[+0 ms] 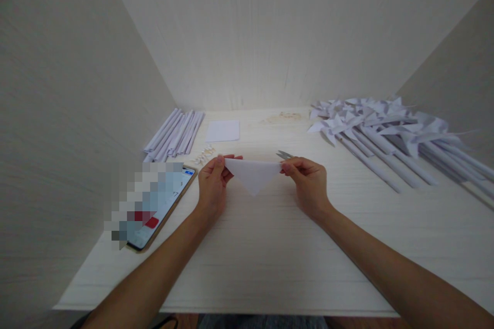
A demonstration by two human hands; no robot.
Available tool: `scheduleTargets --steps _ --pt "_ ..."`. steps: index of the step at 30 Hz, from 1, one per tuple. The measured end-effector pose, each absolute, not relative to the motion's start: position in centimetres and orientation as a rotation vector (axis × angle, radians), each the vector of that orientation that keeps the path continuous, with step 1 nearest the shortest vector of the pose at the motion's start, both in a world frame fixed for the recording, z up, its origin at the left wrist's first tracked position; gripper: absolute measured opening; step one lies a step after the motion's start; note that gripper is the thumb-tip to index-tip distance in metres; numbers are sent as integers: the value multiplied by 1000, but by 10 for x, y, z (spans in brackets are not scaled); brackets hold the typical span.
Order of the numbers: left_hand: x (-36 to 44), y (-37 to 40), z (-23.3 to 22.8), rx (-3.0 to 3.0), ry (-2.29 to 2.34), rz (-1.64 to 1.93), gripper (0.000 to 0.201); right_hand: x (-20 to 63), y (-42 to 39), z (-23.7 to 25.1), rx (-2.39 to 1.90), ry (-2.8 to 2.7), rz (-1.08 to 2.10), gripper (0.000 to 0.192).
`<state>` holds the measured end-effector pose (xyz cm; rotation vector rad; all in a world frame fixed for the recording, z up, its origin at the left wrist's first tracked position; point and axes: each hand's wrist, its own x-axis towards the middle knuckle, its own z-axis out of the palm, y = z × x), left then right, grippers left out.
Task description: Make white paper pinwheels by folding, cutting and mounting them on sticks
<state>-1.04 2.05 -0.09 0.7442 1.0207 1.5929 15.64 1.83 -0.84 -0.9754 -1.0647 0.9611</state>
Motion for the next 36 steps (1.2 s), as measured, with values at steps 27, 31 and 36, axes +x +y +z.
scheduleTargets --steps 27,31,36 --pt "-3 15 -4 907 1020 1523 26 151 22 -11 -941 -802 1301 20" --pt "-3 15 -5 894 1037 1551 26 150 19 -11 -921 -934 1403 25" --pt "-3 15 -5 902 1050 1558 27 150 17 -16 -911 -1099 1431 32"
